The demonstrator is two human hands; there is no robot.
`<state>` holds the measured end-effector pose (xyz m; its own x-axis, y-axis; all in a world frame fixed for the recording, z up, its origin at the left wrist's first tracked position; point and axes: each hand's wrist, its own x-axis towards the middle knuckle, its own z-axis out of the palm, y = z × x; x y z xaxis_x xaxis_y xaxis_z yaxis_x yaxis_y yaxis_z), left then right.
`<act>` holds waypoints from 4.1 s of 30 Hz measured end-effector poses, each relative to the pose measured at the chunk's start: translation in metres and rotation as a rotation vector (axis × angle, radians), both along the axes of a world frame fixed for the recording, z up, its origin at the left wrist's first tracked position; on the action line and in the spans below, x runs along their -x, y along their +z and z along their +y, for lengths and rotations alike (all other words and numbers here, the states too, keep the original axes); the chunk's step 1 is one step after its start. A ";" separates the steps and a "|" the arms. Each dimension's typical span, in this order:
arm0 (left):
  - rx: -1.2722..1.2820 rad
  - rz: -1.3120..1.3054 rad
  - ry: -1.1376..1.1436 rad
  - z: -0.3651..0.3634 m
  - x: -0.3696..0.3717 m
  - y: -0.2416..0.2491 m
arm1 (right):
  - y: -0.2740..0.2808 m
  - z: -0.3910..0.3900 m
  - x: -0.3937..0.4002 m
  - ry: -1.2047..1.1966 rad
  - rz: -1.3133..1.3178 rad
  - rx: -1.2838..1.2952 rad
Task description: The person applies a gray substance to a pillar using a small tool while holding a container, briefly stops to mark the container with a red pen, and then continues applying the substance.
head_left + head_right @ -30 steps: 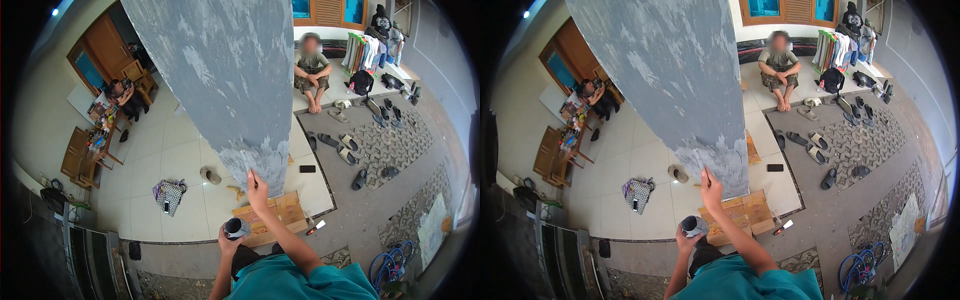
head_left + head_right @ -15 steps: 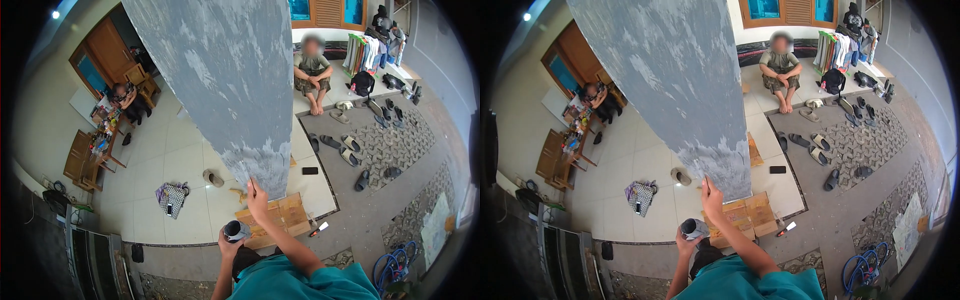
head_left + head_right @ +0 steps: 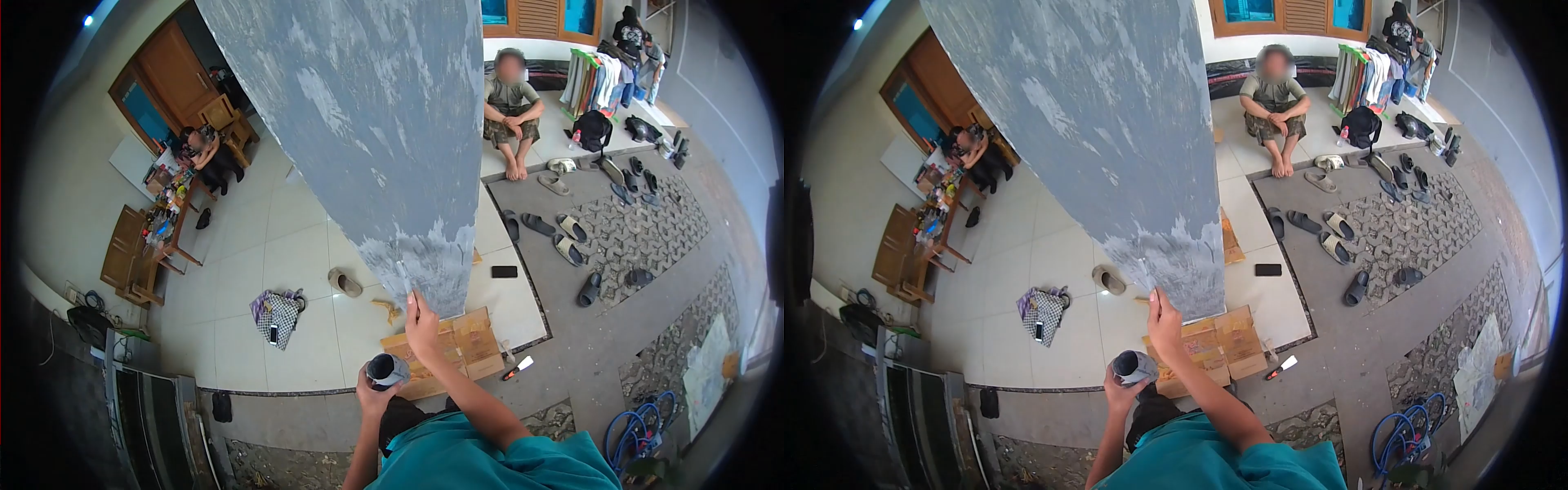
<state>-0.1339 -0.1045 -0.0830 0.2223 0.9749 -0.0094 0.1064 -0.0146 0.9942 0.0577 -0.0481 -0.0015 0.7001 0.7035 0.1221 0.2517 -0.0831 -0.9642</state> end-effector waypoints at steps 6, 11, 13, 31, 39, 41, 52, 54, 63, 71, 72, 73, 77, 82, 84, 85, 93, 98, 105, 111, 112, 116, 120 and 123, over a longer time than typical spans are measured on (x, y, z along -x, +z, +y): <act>0.021 0.003 -0.017 -0.002 0.002 -0.002 | 0.009 0.019 -0.008 0.064 -0.246 -0.324; 0.000 0.023 0.002 0.002 0.003 -0.002 | -0.024 0.030 -0.012 0.017 -0.163 0.008; 0.003 0.023 0.017 0.001 0.005 -0.003 | -0.033 0.012 -0.009 0.046 -0.124 0.102; -0.038 0.093 -0.011 0.001 -0.001 -0.002 | -0.044 -0.001 -0.027 0.051 -0.211 0.215; 0.023 0.056 -0.051 -0.006 -0.010 0.001 | 0.009 0.033 -0.040 -0.015 -0.281 0.092; 0.014 0.080 -0.047 -0.004 -0.009 0.002 | -0.003 0.026 -0.036 -0.022 -0.285 0.140; 0.029 0.021 -0.035 -0.011 -0.004 -0.004 | 0.006 0.021 -0.035 0.018 -0.278 -0.130; 0.030 0.018 -0.021 -0.012 -0.004 -0.008 | 0.010 0.029 -0.044 -0.020 -0.289 0.138; 0.004 0.024 -0.010 -0.010 -0.001 -0.007 | -0.025 0.001 -0.033 0.043 -0.292 0.085; -0.069 0.007 -0.038 -0.006 -0.009 0.006 | -0.061 0.001 -0.042 -0.020 -0.287 0.314; -0.074 0.027 -0.027 -0.006 -0.005 0.002 | -0.062 -0.008 -0.040 0.011 -0.241 0.367; -0.081 0.043 -0.018 -0.006 -0.004 -0.001 | -0.061 -0.011 -0.039 0.004 -0.244 0.368; -0.038 0.040 -0.051 -0.005 -0.003 -0.005 | -0.041 -0.013 -0.039 0.030 -0.227 0.212; -0.048 0.043 -0.074 -0.001 -0.010 -0.007 | -0.033 0.012 -0.055 -0.034 -0.260 0.004; -0.056 0.043 -0.077 -0.002 -0.013 -0.009 | -0.040 0.015 -0.062 -0.038 -0.229 0.283; -0.066 0.053 -0.078 -0.001 -0.013 -0.008 | -0.045 0.010 -0.060 -0.042 -0.229 0.281; -0.027 0.005 -0.103 0.004 -0.035 -0.010 | -0.034 -0.017 -0.061 0.067 -0.275 0.064; -0.051 0.002 -0.118 0.007 -0.048 -0.010 | -0.031 0.002 -0.079 0.031 -0.294 0.174; -0.062 -0.033 -0.073 0.011 -0.044 -0.010 | -0.067 -0.030 -0.071 0.023 -0.203 0.252; -0.116 0.004 -0.100 0.015 -0.039 -0.005 | -0.017 -0.004 -0.072 -0.028 -0.282 0.100; -0.101 -0.004 -0.101 0.016 -0.039 -0.005 | -0.019 0.002 -0.073 -0.029 -0.280 0.099; -0.124 -0.020 -0.092 0.020 -0.035 -0.008 | -0.043 0.007 -0.071 -0.049 -0.313 0.312; -0.125 -0.031 -0.058 0.016 -0.028 -0.010 | -0.054 -0.005 -0.058 0.026 -0.278 0.218; -0.118 0.025 -0.050 0.016 -0.023 -0.011 | -0.053 0.007 -0.056 0.080 -0.328 0.070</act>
